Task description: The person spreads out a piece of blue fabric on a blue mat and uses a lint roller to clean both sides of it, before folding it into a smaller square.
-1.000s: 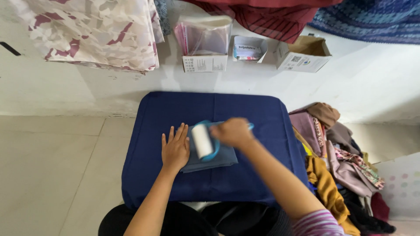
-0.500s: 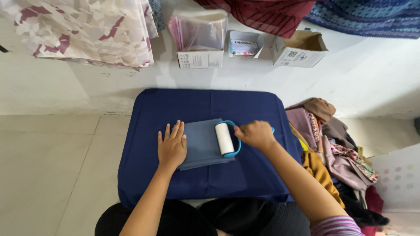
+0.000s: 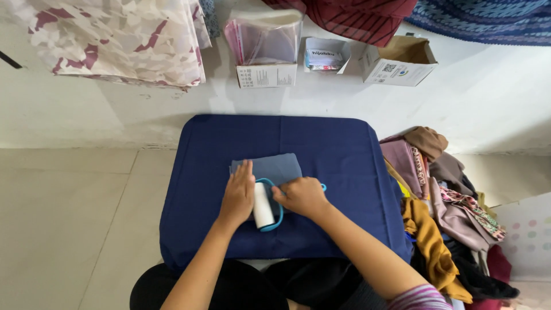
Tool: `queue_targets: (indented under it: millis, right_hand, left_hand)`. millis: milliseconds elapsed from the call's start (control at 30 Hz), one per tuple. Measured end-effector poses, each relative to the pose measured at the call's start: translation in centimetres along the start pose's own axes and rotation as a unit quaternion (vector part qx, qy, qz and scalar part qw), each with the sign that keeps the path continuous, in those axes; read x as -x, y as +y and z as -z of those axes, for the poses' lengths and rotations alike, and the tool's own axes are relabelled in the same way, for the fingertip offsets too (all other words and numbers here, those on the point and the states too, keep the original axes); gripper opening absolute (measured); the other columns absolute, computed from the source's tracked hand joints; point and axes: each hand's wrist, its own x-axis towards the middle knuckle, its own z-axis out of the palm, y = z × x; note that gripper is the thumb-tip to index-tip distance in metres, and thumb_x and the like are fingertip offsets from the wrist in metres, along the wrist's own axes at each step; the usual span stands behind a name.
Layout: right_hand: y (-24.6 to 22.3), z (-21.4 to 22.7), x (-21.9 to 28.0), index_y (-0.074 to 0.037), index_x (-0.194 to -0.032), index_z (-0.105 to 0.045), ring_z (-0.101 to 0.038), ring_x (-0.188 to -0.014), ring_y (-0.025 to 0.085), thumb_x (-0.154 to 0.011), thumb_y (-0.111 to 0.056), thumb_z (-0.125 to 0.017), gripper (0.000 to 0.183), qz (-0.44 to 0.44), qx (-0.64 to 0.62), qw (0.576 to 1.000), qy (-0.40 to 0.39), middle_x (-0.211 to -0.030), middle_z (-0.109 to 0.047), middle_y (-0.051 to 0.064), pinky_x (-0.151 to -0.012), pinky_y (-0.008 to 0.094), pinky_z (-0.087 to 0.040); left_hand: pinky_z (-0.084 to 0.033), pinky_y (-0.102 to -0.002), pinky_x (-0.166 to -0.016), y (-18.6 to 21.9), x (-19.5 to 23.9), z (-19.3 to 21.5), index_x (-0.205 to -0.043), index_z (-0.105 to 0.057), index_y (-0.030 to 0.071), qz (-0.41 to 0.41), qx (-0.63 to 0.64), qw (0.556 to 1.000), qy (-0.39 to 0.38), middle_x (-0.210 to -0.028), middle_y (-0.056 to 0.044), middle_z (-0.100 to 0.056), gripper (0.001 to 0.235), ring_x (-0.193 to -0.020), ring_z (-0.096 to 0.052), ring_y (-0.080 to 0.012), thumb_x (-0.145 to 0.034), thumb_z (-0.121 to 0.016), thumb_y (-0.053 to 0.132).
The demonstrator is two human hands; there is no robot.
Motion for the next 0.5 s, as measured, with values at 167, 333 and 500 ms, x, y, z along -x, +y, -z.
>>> queue_targets:
  millis: [167,333,500]
  right_hand:
    - [4.1,1.3,2.3,-0.023,-0.06,-0.069,-0.07,-0.054,0.032,-0.094,-0.055,-0.054,0.05,-0.026,0.015,0.999,-0.036,-0.05,-0.064,0.007,-0.049,0.044,-0.055]
    - [8.6,1.8,5.0,-0.025,-0.058,-0.065,-0.071,-0.057,0.031,-0.096,-0.062,-0.047,0.056,-0.084,0.016,0.994,-0.062,-0.051,-0.064,0.005,-0.052,0.042,-0.056]
    - [10.3,2.6,5.8,-0.025,-0.059,-0.067,-0.072,-0.059,0.032,-0.096,-0.061,-0.048,0.056,-0.107,0.047,0.991,-0.069,-0.051,-0.065,0.005,-0.054,0.041,-0.056]
  left_hand:
    - [-0.02,-0.051,-0.123,1.7,1.0,1.3,-0.158,-0.036,0.01,0.008,-0.121,0.991,-0.054,-0.167,-0.014,-0.03,0.06,-0.153,-0.028,-0.0325,-0.111,-0.023,0.044]
    - [-0.02,-0.052,-0.124,3.0,1.1,1.4,-0.158,-0.035,0.007,0.014,-0.166,0.984,-0.068,-0.167,-0.017,-0.028,0.06,-0.154,-0.025,-0.0344,-0.108,-0.035,0.038]
    - [-0.022,-0.05,-0.124,2.9,1.1,1.5,-0.157,-0.037,0.007,0.015,-0.169,0.984,-0.059,-0.167,-0.016,-0.029,0.059,-0.155,-0.022,-0.0357,-0.107,-0.037,0.037]
